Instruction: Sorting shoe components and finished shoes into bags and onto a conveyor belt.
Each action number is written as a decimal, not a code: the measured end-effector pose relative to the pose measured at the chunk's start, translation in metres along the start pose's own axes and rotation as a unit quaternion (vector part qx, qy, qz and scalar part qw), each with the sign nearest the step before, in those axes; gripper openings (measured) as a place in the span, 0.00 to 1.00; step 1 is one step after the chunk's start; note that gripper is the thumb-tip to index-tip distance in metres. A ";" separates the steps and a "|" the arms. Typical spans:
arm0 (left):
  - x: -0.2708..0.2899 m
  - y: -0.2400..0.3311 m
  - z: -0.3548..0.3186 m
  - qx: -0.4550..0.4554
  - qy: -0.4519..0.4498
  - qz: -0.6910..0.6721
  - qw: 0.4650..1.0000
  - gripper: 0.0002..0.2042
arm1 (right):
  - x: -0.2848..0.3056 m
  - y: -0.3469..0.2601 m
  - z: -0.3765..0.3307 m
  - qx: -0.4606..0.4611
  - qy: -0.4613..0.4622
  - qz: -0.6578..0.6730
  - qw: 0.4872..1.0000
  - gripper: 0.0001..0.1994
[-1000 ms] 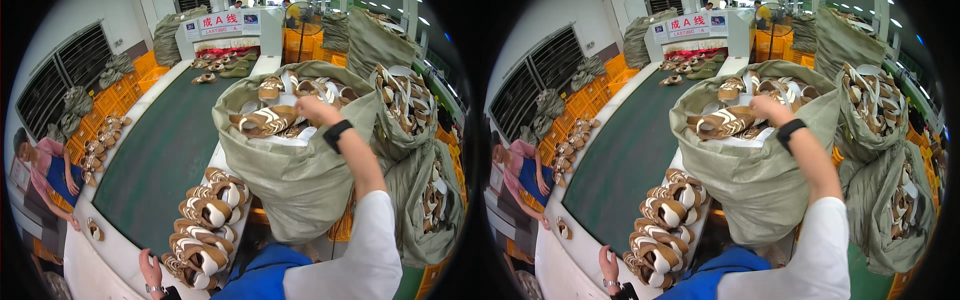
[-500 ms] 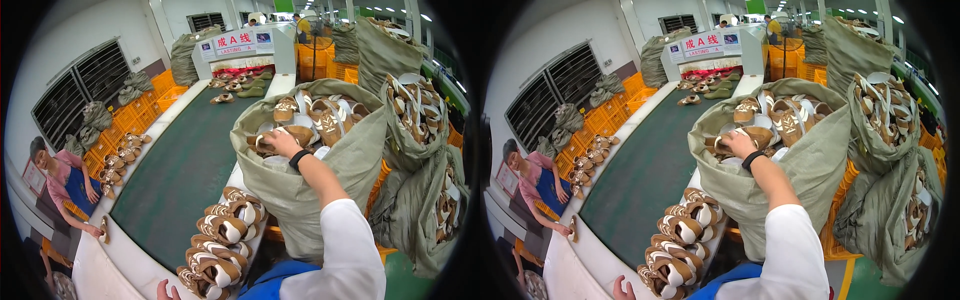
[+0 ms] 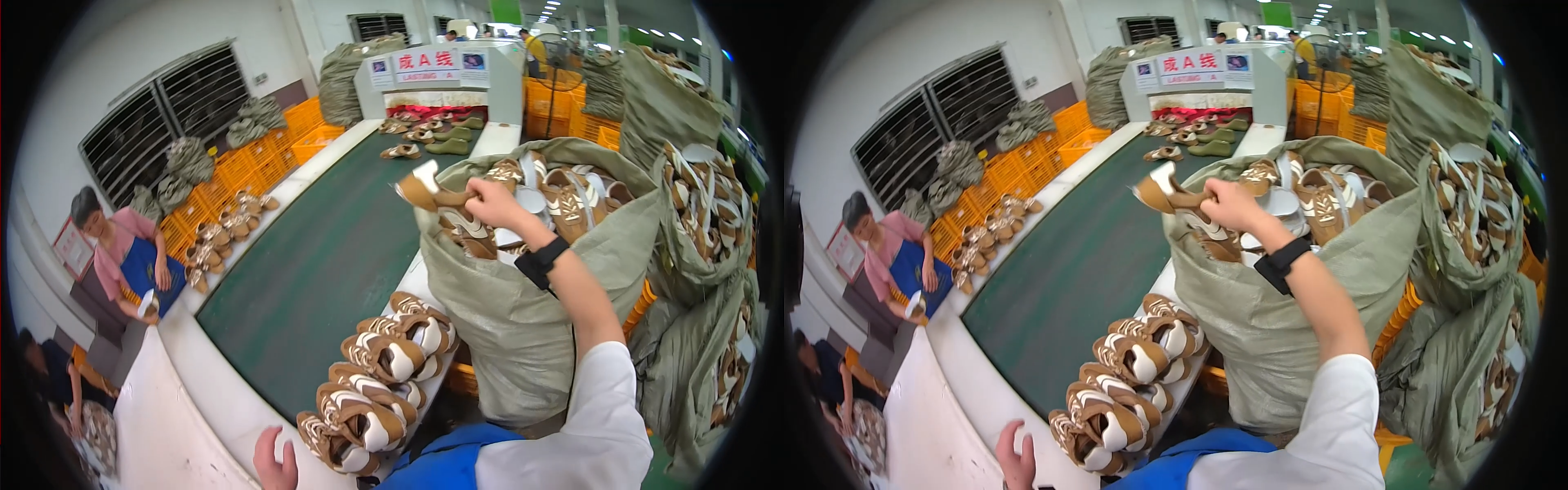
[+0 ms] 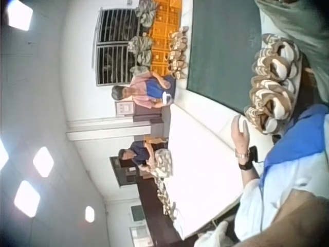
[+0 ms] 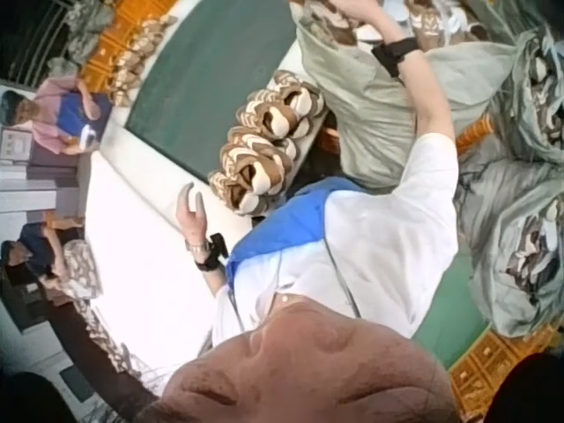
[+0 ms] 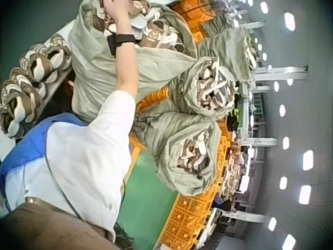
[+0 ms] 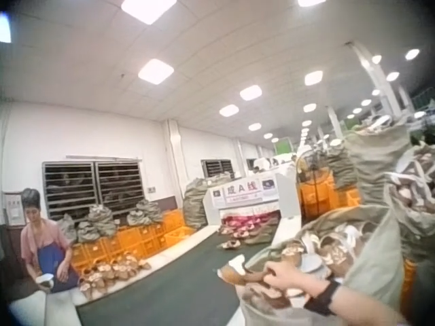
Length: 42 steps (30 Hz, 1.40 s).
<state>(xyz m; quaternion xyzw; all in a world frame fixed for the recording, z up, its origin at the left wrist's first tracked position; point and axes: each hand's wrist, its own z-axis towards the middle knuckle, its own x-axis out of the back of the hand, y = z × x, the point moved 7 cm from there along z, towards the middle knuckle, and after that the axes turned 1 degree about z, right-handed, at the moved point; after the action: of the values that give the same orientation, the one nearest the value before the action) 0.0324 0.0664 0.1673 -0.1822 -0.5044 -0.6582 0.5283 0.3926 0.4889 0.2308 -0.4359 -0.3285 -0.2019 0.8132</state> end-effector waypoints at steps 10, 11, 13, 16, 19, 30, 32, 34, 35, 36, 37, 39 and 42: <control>0.010 0.095 0.095 -0.058 -0.009 -0.463 0.884 0.45 | -0.112 -0.216 -0.070 0.084 -0.492 0.416 0.760 0.13; 0.009 0.095 0.098 -0.037 -0.027 -0.526 0.850 0.45 | -0.131 -0.223 -0.083 0.068 -0.541 0.418 0.726 0.13; 0.012 0.077 0.099 0.018 -0.042 -0.475 0.879 0.36 | -0.164 -0.227 -0.105 0.048 -0.608 0.420 0.672 0.14; 0.026 0.046 0.077 0.043 0.004 -0.420 0.906 0.29 | -0.190 -0.229 -0.117 0.014 -0.597 0.379 0.707 0.16; 0.051 -0.020 0.049 0.144 0.151 -0.427 0.880 0.20 | -0.191 -0.212 -0.102 0.082 -0.500 0.357 0.785 0.16; 0.036 -0.163 -0.114 0.167 0.312 0.052 0.934 0.26 | -0.053 -0.069 -0.150 -0.020 -0.172 0.281 0.944 0.09; -0.029 -0.181 -0.158 0.145 0.046 0.099 0.983 0.34 | -0.044 -0.060 -0.159 -0.039 -0.136 0.277 0.950 0.09; -0.071 -0.160 -0.198 0.131 -0.065 0.111 0.983 0.32 | -0.035 -0.051 -0.167 -0.058 -0.124 0.262 0.955 0.09; -0.072 -0.145 -0.205 0.127 -0.032 0.104 0.986 0.32 | -0.030 -0.046 -0.170 -0.065 -0.117 0.254 0.958 0.09; -0.074 -0.143 -0.208 0.149 -0.008 0.093 0.984 0.30 | -0.027 -0.039 -0.174 -0.078 -0.106 0.267 0.955 0.10; -0.075 -0.143 -0.210 0.170 0.017 0.083 0.982 0.29 | -0.024 -0.033 -0.178 -0.082 -0.104 0.264 0.955 0.10; -0.085 -0.151 -0.209 0.173 -0.028 0.100 0.979 0.25 | -0.017 -0.023 -0.183 -0.103 -0.082 0.256 0.958 0.10; -0.099 -0.183 -0.187 0.137 -0.033 0.137 0.980 0.19 | -0.008 -0.022 -0.191 -0.103 -0.079 0.249 0.960 0.09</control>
<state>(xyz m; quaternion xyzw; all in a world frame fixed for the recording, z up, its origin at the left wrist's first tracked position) -0.0359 -0.0550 -0.0750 -0.1974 -0.5771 -0.4977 0.6167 0.4414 0.3170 0.1605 -0.5999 -0.2502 0.0094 0.7599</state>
